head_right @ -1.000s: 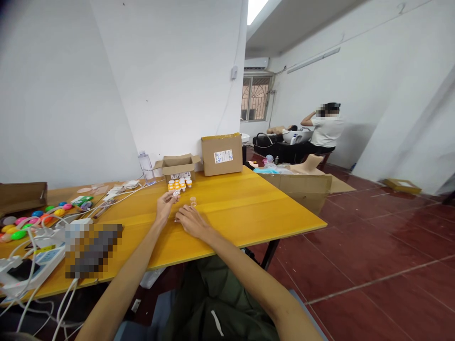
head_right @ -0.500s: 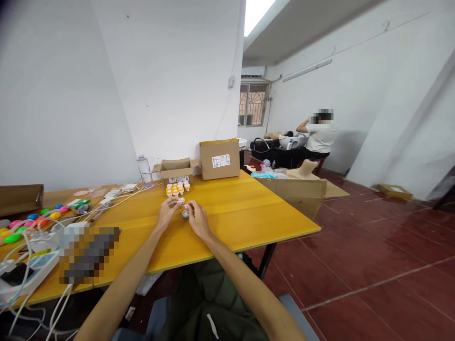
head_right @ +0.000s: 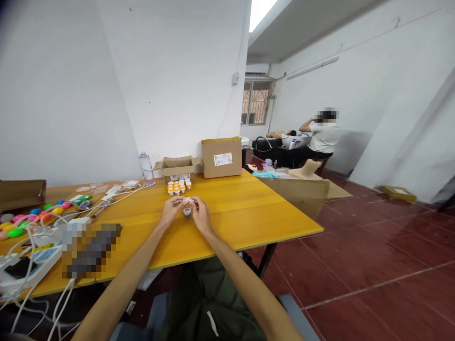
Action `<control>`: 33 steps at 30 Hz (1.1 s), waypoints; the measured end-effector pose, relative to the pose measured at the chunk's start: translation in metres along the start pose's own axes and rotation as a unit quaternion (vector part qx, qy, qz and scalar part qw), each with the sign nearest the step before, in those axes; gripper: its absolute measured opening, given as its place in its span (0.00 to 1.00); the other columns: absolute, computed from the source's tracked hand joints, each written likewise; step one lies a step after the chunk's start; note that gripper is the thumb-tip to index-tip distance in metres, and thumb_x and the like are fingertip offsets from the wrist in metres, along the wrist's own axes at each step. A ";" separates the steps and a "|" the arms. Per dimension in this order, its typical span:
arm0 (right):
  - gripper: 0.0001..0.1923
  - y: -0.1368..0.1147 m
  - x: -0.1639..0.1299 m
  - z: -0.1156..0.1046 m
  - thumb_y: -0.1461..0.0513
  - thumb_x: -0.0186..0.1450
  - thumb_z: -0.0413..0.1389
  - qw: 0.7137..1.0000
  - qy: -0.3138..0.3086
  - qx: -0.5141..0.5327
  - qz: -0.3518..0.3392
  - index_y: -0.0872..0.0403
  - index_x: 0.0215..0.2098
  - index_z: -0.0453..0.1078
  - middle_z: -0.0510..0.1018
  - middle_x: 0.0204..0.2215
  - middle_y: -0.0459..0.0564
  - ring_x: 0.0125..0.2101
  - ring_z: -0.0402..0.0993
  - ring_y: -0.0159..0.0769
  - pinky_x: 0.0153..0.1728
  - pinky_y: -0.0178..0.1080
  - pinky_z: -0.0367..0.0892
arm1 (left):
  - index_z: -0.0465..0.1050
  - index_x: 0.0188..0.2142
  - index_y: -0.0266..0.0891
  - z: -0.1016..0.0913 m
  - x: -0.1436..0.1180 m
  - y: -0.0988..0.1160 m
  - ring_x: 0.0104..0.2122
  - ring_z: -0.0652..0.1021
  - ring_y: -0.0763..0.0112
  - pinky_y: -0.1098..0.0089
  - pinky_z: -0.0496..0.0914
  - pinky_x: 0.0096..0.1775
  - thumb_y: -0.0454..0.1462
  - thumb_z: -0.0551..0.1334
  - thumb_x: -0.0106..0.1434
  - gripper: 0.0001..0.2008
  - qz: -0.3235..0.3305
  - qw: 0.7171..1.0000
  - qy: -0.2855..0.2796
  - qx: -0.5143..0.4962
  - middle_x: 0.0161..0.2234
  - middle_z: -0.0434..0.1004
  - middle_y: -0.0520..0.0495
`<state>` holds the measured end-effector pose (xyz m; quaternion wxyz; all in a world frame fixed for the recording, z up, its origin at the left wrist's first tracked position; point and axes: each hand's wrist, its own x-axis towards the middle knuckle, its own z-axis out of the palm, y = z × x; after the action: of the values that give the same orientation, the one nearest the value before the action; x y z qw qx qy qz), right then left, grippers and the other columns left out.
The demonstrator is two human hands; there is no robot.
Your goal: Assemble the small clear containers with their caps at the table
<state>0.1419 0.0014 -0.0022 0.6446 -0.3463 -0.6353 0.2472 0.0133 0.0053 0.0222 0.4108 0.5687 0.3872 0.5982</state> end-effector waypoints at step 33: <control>0.06 0.000 0.002 0.000 0.57 0.63 0.49 0.999 -0.014 0.040 0.000 0.49 0.34 0.64 0.77 0.27 0.45 0.27 0.75 0.37 0.29 0.37 0.71 | 0.80 0.29 0.37 0.002 -0.004 0.011 0.35 0.80 0.60 0.63 0.71 0.43 0.45 0.72 0.43 0.16 -0.036 0.999 -0.020 0.019 0.30 0.82 0.44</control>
<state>0.1416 0.0028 -0.0013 0.6491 -0.3164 -0.6338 0.2771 0.0147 -0.0025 0.0306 0.4288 0.5736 0.4108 0.5642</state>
